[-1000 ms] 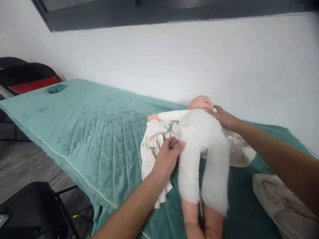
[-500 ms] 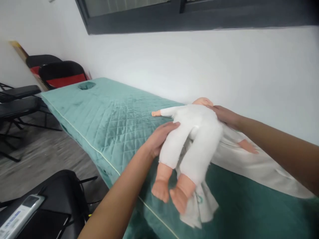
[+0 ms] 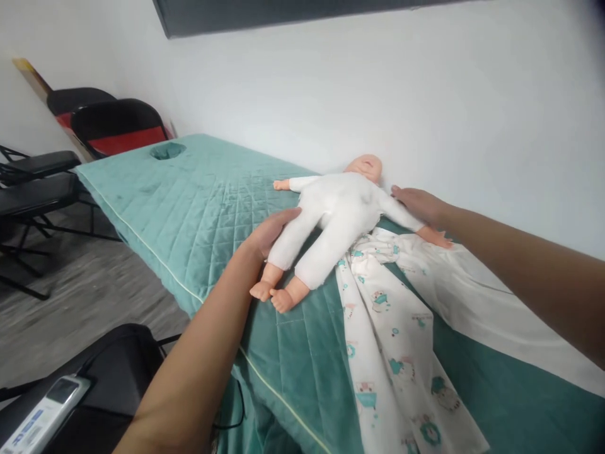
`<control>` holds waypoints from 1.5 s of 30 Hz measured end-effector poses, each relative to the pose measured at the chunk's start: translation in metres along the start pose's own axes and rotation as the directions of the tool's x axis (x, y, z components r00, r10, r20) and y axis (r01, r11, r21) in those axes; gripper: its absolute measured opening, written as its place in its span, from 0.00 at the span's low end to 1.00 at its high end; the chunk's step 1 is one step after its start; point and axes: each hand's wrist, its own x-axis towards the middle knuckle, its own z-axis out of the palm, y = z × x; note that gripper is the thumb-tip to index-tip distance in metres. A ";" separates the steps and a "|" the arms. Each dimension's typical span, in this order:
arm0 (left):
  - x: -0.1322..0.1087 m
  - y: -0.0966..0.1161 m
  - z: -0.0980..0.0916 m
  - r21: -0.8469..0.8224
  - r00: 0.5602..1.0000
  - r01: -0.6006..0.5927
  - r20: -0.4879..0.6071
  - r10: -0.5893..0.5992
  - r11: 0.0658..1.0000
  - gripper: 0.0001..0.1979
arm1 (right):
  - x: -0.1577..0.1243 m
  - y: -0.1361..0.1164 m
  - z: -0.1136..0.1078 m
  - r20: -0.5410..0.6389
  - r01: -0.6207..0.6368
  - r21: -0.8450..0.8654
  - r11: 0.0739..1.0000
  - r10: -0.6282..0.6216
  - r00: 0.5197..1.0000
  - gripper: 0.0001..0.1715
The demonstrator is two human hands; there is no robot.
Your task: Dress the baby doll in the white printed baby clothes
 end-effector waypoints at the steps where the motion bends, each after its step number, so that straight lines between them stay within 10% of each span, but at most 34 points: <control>1: -0.003 -0.001 -0.001 0.034 0.998 -0.032 -0.055 0.034 0.999 0.24 | -0.009 0.014 -0.008 -0.004 -0.088 -0.049 0.995 0.088 0.996 0.34; 6: -0.052 -0.015 0.004 0.296 0.893 -0.037 -0.418 0.164 0.955 0.21 | -0.083 0.076 -0.053 -0.112 -0.264 -0.260 0.929 0.242 0.964 0.36; 10: -0.116 -0.026 0.026 0.550 0.583 0.007 -0.680 0.444 0.835 0.16 | -0.154 0.098 -0.079 -0.034 -0.104 -0.514 0.851 0.101 0.994 0.31; 12: -0.142 -0.030 0.049 0.631 0.511 -0.005 -0.665 0.544 0.776 0.14 | -0.188 0.097 -0.084 0.039 0.016 -0.545 0.838 0.006 0.999 0.29; 18: -0.166 -0.047 0.159 0.826 0.884 -0.015 -0.252 0.394 0.563 0.23 | -0.278 0.065 -0.083 0.283 0.194 -0.544 0.816 -0.039 0.958 0.25; 21: -0.170 -0.059 0.211 0.930 0.953 0.010 -0.121 0.279 0.367 0.25 | -0.320 0.049 -0.082 0.434 0.204 -0.469 0.859 0.023 0.901 0.23; 26: -0.194 -0.071 0.270 0.876 0.936 -0.220 0.067 0.345 0.429 0.17 | -0.358 0.033 -0.089 0.465 0.001 -0.084 0.996 0.038 0.884 0.22; 32: -0.237 -0.068 0.334 0.632 0.795 -0.573 0.275 0.541 0.521 0.18 | -0.337 0.014 -0.076 0.267 -0.332 0.397 0.856 0.238 0.934 0.26; 39: -0.268 -0.094 0.332 0.395 0.609 -0.793 0.544 0.577 0.464 0.18 | -0.358 -0.008 -0.042 0.399 0.078 -0.106 0.991 -0.029 0.916 0.35; 45: -0.259 -0.081 0.270 0.682 0.738 -0.633 0.389 0.551 0.367 0.28 | -0.386 -0.011 -0.040 0.583 0.567 -0.215 0.795 -0.362 0.728 0.16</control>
